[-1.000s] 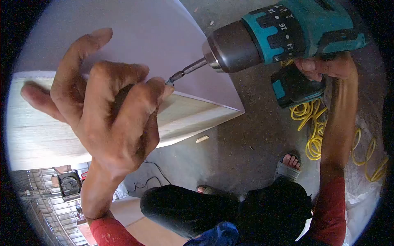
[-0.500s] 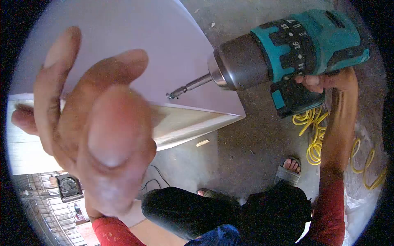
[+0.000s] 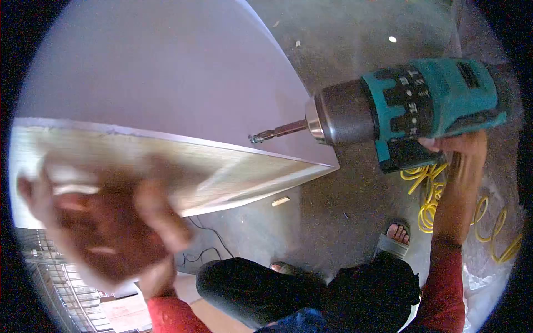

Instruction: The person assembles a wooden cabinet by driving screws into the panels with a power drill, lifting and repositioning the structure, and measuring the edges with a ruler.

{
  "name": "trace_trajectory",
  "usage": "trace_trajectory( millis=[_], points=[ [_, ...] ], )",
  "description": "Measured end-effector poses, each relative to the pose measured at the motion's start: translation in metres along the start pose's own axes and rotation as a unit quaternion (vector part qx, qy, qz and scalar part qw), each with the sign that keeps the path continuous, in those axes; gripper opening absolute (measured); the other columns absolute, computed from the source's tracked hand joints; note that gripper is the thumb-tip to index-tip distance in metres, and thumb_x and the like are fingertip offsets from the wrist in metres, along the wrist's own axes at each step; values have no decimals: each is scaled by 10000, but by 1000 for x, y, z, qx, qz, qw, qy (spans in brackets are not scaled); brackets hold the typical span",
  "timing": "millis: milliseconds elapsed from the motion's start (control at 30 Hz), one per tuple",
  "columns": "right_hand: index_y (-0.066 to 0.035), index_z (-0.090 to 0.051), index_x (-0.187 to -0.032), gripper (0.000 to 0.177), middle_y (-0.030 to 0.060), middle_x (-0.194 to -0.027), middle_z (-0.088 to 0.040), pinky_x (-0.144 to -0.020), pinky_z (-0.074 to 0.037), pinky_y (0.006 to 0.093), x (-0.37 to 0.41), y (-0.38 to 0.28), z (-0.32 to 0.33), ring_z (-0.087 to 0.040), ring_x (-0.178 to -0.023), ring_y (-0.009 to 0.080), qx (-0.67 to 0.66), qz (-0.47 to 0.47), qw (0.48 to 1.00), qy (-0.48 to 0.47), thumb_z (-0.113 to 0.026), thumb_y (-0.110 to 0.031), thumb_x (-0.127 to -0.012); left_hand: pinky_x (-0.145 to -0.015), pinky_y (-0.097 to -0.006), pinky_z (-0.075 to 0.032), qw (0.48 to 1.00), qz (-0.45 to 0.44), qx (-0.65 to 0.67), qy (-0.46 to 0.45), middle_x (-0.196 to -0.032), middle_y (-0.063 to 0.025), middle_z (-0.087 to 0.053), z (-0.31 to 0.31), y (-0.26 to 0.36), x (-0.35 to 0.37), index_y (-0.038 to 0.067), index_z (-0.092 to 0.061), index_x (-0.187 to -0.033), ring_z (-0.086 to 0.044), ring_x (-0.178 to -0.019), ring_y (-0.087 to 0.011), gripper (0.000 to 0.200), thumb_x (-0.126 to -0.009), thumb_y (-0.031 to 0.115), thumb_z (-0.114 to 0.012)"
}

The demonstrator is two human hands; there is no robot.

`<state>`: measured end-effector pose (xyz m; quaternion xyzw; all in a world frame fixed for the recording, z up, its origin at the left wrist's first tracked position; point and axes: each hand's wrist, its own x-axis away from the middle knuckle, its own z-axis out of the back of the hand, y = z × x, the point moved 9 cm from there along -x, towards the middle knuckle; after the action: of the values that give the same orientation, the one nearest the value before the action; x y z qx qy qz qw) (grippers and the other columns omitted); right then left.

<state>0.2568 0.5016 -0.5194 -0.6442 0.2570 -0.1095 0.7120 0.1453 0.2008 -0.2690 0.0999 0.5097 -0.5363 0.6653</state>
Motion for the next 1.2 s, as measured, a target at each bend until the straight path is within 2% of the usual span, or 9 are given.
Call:
trace_trajectory(
  millis=[100, 167, 233, 367, 433, 600, 667, 767, 1200],
  points=[
    [-22, -631, -1061, 528, 60, -853, -676, -610, -515, 312, 6, -6, 8, -615, -701, 157, 18, -9, 1000, -7, -846, -152, -597, -923, -389, -434, 948, 172, -139, 230, -1248, -217, -470, 51, -119, 70, -53, -422, -1305, -510, -1078, -295, 536, -877, 247, -537],
    [-28, -633, -1067, 533, 55, -867, -681, -645, -527, 315, 7, -14, 9, -624, -738, 156, 32, -10, 999, -5, -847, -148, -594, -984, -430, -381, 893, 317, -259, 185, -1339, -256, -390, 77, -183, 103, -45, -415, -1314, -428, -1200, -338, 636, -914, 449, -385],
    [-34, -635, -1072, 538, 49, -881, -686, -679, -538, 318, 3, -21, 10, -633, -775, 155, 46, -12, 999, -14, -848, -145, -590, -972, -436, -380, 781, 517, 136, 324, -1351, -235, -394, 68, -233, 166, -8, -386, -1354, -408, -1227, -318, 656, -896, 459, -427],
    [-31, -634, -1048, 505, 44, -823, -673, -612, -523, 310, 2, -14, 8, -615, -706, 141, 67, -30, 996, -42, -842, -136, -599, -937, -426, -408, 797, 515, 175, 263, -1321, -209, -437, 72, -269, 186, 46, -368, -1383, -458, -1182, -309, 661, -881, 467, -454],
    [-28, -635, -1025, 475, 41, -780, -661, -560, -505, 303, 3, -11, 9, -597, -656, 132, 77, -29, 996, -28, -836, -124, -606, -933, -417, -415, 711, 595, 235, 293, -1327, -198, -445, 68, -282, 206, 86, -355, -1402, -471, -1178, -309, 666, -866, 464, -470],
    [-40, -653, -806, 256, 4, -632, -599, -452, -413, 266, -5, -32, -14, -519, -519, 100, -16, -104, 992, -76, -835, -132, -651, -958, -428, -397, 704, 594, 238, 306, -1327, -199, -443, 65, -287, 207, 89, -330, -1413, -457, -1190, -314, 685, -866, 478, -470],
    [-56, -649, -743, 223, -14, -589, -576, -436, -400, 260, -7, -44, -16, -497, -483, 91, 58, -77, 993, -66, -838, -144, -663, -789, -344, -443, 698, 586, 219, 348, -1003, -137, -606, 74, -300, 220, -18, -571, -1085, -577, -949, -207, 608, -848, 535, -489],
    [-75, -640, -701, 217, -29, -552, -553, -433, -398, 260, -7, -56, -18, -483, -458, 82, 119, -41, 992, -33, -838, -159, -671, -803, -347, -441, 696, 588, 231, 342, -997, -132, -613, 74, -304, 225, -11, -569, -1097, -580, -947, -206, 599, -854, 530, -481],
    [-53, -649, -759, 177, 0, -551, -558, -432, -382, 264, -23, -50, -39, -477, -448, 83, -31, 22, 994, -106, -782, -164, -723, -1007, -441, -372, 762, 564, 154, 280, -1339, -154, -416, 75, -285, 213, 22, -370, -1354, -430, -1203, -301, 576, -954, 436, -376]
  ],
)
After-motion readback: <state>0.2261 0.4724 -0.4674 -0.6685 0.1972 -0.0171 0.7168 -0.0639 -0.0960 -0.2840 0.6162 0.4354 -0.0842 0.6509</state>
